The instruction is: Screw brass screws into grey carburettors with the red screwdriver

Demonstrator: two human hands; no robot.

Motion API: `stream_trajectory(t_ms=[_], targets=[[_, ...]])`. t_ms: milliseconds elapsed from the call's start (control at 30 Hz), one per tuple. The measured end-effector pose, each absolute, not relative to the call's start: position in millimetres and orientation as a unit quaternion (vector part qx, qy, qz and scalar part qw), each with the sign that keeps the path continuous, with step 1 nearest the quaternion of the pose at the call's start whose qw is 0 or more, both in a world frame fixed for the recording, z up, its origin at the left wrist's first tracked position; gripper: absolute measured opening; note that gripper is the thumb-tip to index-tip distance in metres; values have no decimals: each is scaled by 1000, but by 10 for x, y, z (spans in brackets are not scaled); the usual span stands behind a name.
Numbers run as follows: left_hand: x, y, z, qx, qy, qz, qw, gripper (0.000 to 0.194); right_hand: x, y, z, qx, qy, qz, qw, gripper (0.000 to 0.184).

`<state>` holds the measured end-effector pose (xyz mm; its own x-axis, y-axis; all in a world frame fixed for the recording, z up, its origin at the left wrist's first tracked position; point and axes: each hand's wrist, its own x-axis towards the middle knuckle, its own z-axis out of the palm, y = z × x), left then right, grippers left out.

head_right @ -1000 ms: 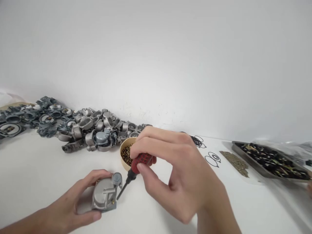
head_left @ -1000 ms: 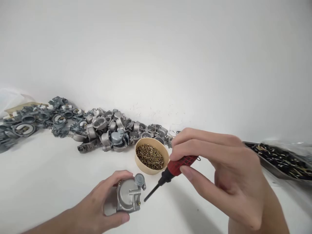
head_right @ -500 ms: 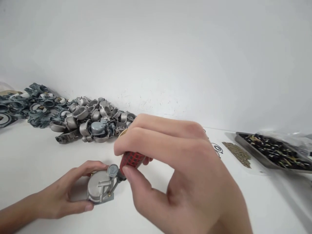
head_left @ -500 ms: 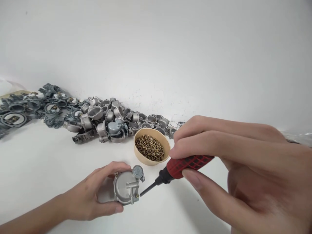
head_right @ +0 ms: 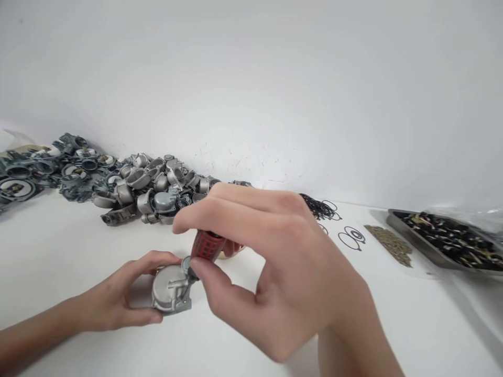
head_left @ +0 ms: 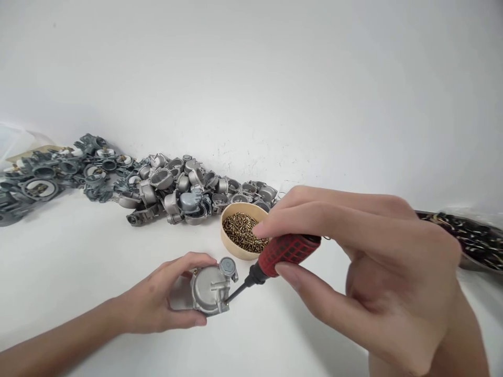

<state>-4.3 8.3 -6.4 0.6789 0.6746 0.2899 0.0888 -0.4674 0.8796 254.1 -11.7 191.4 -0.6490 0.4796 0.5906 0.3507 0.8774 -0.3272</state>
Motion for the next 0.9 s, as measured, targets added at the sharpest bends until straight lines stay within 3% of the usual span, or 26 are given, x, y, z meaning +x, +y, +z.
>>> stream_trajectory(t_ms=[900], targets=[[-28, 107, -73, 792, 240, 318, 462, 66, 2566, -131, 1910, -227, -908, 80, 343, 38]])
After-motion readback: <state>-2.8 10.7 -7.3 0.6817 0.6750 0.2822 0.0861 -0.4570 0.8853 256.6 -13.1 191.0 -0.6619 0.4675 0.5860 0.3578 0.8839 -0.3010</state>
